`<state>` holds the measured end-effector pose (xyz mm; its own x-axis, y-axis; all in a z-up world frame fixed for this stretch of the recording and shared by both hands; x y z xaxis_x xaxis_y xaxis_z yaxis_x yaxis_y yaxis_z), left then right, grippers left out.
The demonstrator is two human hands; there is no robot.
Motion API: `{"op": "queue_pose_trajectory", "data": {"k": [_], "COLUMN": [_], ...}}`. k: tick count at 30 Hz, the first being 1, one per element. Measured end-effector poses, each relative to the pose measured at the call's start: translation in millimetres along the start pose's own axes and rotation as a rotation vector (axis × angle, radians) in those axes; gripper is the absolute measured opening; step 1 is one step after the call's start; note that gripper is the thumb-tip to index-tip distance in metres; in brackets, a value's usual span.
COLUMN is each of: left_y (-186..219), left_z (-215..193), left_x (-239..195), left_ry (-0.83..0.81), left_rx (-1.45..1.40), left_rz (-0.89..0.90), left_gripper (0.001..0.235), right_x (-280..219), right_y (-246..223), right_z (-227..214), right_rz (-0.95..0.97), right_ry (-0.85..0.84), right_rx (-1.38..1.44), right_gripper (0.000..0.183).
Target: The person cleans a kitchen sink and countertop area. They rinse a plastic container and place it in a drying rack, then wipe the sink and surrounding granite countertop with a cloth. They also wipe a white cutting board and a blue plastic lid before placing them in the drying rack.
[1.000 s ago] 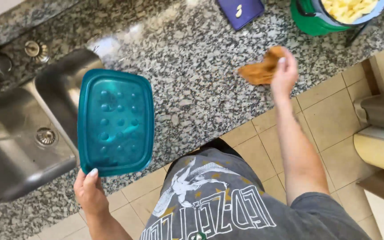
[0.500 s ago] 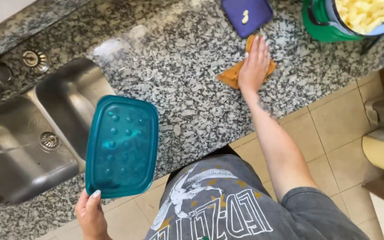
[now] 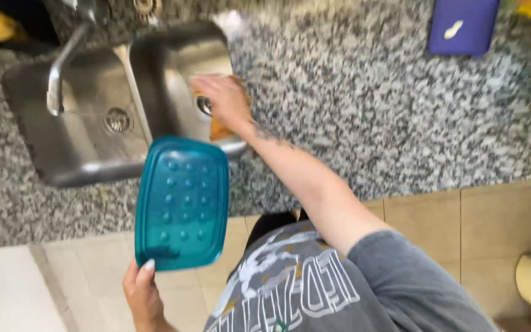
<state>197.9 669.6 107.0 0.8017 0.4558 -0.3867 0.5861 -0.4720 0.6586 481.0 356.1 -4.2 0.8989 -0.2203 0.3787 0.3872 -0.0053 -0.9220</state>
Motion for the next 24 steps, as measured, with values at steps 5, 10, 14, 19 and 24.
{"op": "queue_pose_trajectory", "data": {"k": [5,10,14,19,24], "left_y": [-4.7,40.2,69.4,99.3,76.7], "left_z": [16.0,61.6,91.8,114.2,96.6], "left_x": [22.6,49.4,53.2,43.2,36.5], "left_ry": [-0.085,-0.297,-0.38,-0.441,-0.401], "left_rx": [-0.141,-0.005,0.113,0.096,0.115], "left_rz": [0.005,0.196,0.206,0.259,0.234], "left_gripper": [0.025,0.025,0.028,0.033,0.029], "right_x": [-7.4,-54.3,-183.3,-162.7,-56.1], "right_y": [-21.4,-98.1,-103.8,-88.7,-109.3], "right_z": [-5.5,-265.5,-529.9,-550.9,-397.8], "right_rz": [0.222,0.699,0.45,0.487,0.453], "right_ry": [-0.215,0.056,1.0,0.879,0.967], "right_rx": [0.16,0.088,0.02,-0.9,-0.783], "right_gripper": [0.028,0.028,0.028,0.062,0.033]}}
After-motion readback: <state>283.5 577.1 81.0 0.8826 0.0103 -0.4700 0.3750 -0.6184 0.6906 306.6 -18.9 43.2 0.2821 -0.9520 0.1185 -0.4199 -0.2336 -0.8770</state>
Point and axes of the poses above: each hand's wrist, its own x-axis towards the middle knuckle, its own z-axis out of the palm, y = z × x, the point moved 10 cm from there along x, towards the middle knuckle, and after that the axes turned 13 degrees about x, right-handed, at the moved point
